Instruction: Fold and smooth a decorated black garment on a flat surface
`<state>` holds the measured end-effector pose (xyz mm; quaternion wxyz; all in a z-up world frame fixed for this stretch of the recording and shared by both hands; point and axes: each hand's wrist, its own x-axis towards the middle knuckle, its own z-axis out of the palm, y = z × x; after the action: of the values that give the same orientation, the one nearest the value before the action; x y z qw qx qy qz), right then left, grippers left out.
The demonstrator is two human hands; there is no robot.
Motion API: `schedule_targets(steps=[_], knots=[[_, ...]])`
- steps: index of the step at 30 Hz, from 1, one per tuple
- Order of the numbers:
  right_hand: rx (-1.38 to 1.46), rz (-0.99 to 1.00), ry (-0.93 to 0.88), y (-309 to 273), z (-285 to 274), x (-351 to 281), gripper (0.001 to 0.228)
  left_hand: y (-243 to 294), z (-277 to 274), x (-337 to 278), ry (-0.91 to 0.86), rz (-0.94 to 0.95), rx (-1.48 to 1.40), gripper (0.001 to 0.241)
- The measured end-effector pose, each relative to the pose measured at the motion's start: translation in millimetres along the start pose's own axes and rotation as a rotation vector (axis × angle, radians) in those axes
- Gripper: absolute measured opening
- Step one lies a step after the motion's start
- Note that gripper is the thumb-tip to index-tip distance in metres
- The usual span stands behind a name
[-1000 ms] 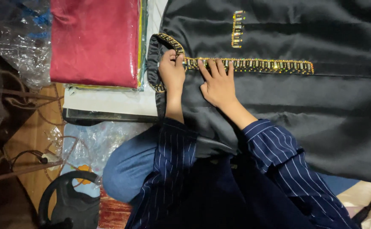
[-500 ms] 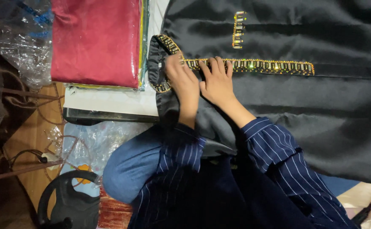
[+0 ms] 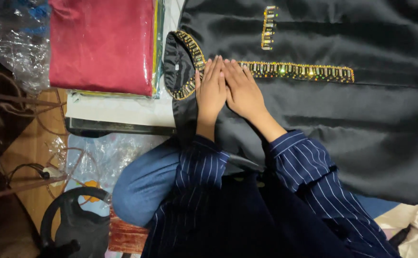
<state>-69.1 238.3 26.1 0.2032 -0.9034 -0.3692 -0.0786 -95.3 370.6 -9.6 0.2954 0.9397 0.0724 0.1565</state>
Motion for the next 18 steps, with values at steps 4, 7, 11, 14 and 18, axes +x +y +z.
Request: schedule_targets(steps=[4,7,11,14,18], knots=[[0.245,-0.045,0.272,5,-3,-14,0.054,13,-5,-15,0.025,0.060,-0.002,0.049],[0.299,-0.012,0.286,1,-12,-29,0.048,34,5,-32,0.105,0.033,-0.097,0.055],[0.325,0.027,0.201,-12,-17,-53,0.052,18,40,-55,0.374,0.103,-0.084,0.040],[0.120,0.023,0.075,-9,-29,-61,0.054,13,44,-54,0.273,0.170,-0.041,0.040],[-0.088,0.103,-0.046,5,-47,-78,0.056,17,29,-55,0.042,0.100,0.057,0.046]])
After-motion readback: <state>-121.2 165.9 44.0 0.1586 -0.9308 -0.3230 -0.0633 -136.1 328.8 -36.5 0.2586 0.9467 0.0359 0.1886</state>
